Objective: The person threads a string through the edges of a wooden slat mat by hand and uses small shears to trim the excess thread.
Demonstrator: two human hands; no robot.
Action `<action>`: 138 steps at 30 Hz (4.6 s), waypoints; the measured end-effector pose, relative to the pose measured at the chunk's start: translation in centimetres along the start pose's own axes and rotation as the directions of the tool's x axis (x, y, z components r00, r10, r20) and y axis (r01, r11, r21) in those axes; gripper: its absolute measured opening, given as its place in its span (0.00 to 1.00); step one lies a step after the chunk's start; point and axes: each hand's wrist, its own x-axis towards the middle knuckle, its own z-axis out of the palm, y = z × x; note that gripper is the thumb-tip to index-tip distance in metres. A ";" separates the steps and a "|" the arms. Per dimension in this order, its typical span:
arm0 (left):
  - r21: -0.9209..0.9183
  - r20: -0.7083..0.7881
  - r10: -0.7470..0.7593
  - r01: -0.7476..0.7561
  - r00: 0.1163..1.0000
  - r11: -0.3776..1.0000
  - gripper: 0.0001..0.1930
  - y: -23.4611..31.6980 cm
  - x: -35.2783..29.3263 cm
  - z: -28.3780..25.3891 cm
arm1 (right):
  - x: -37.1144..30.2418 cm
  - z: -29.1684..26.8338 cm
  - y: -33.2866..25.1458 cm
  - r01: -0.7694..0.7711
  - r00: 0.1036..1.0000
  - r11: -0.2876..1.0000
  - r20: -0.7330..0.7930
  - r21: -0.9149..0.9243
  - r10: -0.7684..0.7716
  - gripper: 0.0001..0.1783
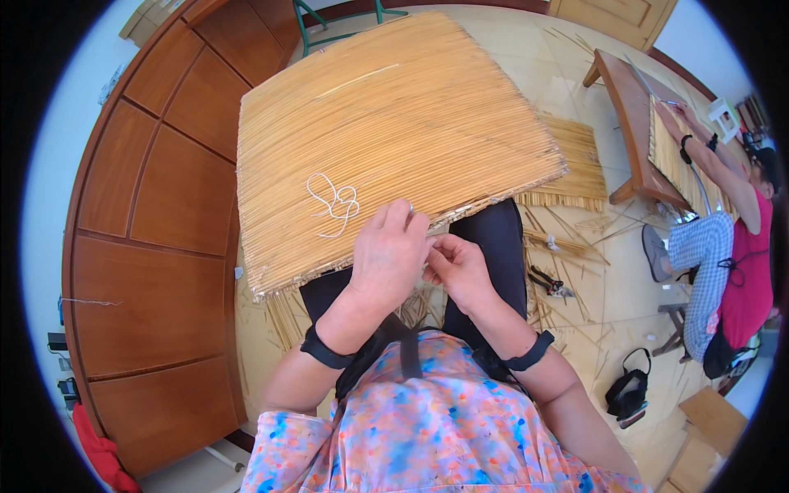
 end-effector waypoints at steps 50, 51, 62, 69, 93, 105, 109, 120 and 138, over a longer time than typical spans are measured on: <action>-0.171 -0.143 -0.065 0.040 0.988 0.985 0.09 -1.7 -3.0 -0.2 | 0.5 -0.5 -1.2 -0.139 0.990 0.982 0.013 0.125 0.138 0.10; -0.153 -0.154 -0.057 0.033 0.986 0.988 0.09 -1.7 -2.8 0.0 | 0.5 -0.5 -1.2 -0.147 0.989 0.979 0.014 0.144 0.147 0.09; -0.108 -0.103 -0.123 0.112 0.987 0.988 0.07 -1.0 -1.1 0.7 | 0.1 -0.1 -1.1 -0.155 0.987 0.981 -0.029 0.114 0.160 0.07; -0.165 -0.046 -0.267 0.257 0.962 0.952 0.07 -1.1 -1.1 0.9 | -0.2 -0.1 -1.3 -0.129 0.991 0.988 -0.028 0.081 0.132 0.08; -0.716 0.433 -0.407 0.581 0.804 0.387 0.10 -1.2 -9.8 1.1 | -0.8 0.2 -1.7 -0.092 0.996 0.990 -0.010 0.106 0.094 0.09; -0.797 0.552 -0.489 0.254 0.675 -0.548 0.12 -2.2 -7.6 3.3 | -1.6 0.4 -1.9 -0.069 0.995 0.997 -0.070 0.026 0.071 0.09; -0.833 0.518 -0.529 0.255 0.672 -0.491 0.12 -2.2 -8.0 3.1 | -1.8 0.8 -2.2 -0.090 0.995 0.996 -0.041 0.024 0.090 0.09; -0.752 0.637 -0.358 0.447 0.683 -0.485 0.13 -1.6 -8.4 3.6 | -1.2 0.0 -1.3 -0.126 0.991 0.992 -0.042 -0.026 0.125 0.09; -0.816 0.565 -0.522 0.343 0.639 -0.464 0.07 -0.1 -6.0 5.0 | -1.6 0.4 -1.9 -0.069 0.991 0.982 -0.126 -0.176 0.047 0.10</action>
